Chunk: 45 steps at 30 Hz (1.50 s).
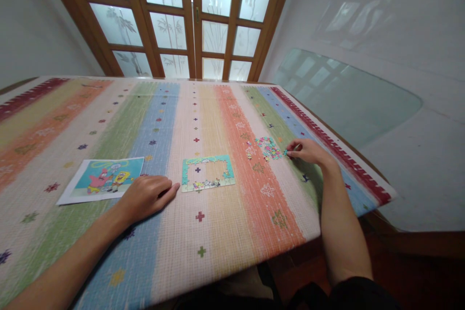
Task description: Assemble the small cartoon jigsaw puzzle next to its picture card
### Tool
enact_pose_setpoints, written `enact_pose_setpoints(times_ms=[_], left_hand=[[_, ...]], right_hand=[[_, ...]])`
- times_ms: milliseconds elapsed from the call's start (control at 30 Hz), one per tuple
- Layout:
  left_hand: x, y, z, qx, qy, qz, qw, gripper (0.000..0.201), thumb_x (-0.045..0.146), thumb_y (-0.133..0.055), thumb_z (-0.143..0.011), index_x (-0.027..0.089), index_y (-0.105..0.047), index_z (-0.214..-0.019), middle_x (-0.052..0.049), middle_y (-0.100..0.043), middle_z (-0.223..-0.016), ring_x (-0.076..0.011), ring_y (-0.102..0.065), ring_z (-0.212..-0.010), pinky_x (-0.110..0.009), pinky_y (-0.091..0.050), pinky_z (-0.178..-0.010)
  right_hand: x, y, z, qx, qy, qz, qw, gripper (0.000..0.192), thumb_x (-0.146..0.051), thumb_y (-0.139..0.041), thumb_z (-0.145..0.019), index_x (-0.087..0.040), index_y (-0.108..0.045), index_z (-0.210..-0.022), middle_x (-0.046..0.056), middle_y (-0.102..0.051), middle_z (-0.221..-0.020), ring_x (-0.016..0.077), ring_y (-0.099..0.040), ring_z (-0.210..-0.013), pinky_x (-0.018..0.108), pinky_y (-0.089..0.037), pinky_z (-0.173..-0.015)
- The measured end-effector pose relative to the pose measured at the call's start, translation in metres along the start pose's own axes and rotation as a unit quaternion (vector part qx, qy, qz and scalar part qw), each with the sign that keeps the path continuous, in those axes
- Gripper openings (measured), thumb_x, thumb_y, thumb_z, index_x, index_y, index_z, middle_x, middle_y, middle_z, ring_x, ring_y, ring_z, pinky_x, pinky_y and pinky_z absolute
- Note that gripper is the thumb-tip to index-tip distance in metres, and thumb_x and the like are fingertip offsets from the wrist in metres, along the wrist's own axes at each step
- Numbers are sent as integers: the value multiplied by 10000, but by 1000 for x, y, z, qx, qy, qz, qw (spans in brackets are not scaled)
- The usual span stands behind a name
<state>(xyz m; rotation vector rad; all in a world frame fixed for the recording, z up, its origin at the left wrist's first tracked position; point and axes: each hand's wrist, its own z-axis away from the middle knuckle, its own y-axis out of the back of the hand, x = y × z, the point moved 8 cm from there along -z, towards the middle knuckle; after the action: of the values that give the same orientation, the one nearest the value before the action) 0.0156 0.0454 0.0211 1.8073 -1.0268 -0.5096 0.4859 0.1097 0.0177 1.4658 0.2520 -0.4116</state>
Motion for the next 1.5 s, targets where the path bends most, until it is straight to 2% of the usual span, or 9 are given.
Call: enact_pose_setpoints(times_ms=[333, 533, 733, 800, 933, 1033, 1233, 1500], left_hand=[[0, -2, 2, -4, -4, -7, 1000, 443, 277, -450, -1037, 200, -471, -602, 25, -470, -517, -123, -425, -472, -294, -294, -550], [-1, -2, 1, -3, 2, 6, 1000, 447, 280, -466, -1034, 199, -467, -594, 28, -458, -513, -122, -411, -473, -294, -285, -550], [0, 0, 1, 7, -6, 0, 1000, 453, 275, -451, -1040, 197, -467, -594, 32, -458, -510, -117, -403, -460, -295, -274, -544], [1, 0, 1, 4, -7, 0, 1000, 451, 274, -451, -1040, 197, -470, -596, 33, -459, -510, -117, -408, -461, -294, -277, -546], [1, 0, 1, 6, -6, 3, 1000, 445, 269, -463, -1037, 195, -476, -598, 32, -468, -515, -116, -415, -462, -293, -277, -546], [1, 0, 2, 8, -11, -7, 1000, 454, 274, -455, -1045, 195, -476, -598, 28, -481, -516, -117, -432, -460, -292, -285, -543], [0, -1, 2, 10, -10, -2, 1000, 462, 276, -460, -1042, 192, -476, -588, 27, -482, -514, -112, -425, -455, -293, -278, -542], [-1, -2, 3, 9, -5, 2, 1000, 449, 272, -468, -1034, 191, -483, -592, 28, -482, -515, -114, -430, -462, -291, -285, -549]], right_hand=[[-3, -1, 2, -20, -5, -10, 1000, 132, -283, -640, -785, -221, -716, -697, 49, -759, -702, 208, -680, -673, 308, -500, -676], [-2, -6, 2, -37, -9, -1, 999, 126, -335, -700, -750, -212, -724, -746, 46, -750, -717, 198, -656, -666, 294, -468, -628], [-5, -12, -4, -36, 25, 2, 999, 146, -346, -676, -757, -209, -725, -748, 35, -728, -698, 195, -639, -669, 297, -464, -635], [-11, -13, -5, -29, 43, -1, 999, 132, -317, -653, -766, -210, -731, -764, 34, -721, -696, 194, -632, -669, 301, -470, -651], [-32, -12, -4, 26, 96, 6, 995, 129, -294, -626, -794, -217, -729, -785, 49, -727, -764, 198, -623, -705, 312, -468, -695], [-42, -16, -4, 29, 122, 5, 992, 131, -326, -649, -801, -220, -726, -794, 44, -708, -751, 192, -602, -680, 307, -455, -674], [-42, -15, -3, 37, 130, 13, 991, 92, -263, -642, -785, -222, -724, -772, 37, -696, -735, 185, -585, -677, 298, -441, -672], [-39, -18, -4, 29, 116, 25, 993, 125, -301, -656, -814, -208, -739, -826, 25, -686, -702, 172, -577, -630, 289, -432, -638]])
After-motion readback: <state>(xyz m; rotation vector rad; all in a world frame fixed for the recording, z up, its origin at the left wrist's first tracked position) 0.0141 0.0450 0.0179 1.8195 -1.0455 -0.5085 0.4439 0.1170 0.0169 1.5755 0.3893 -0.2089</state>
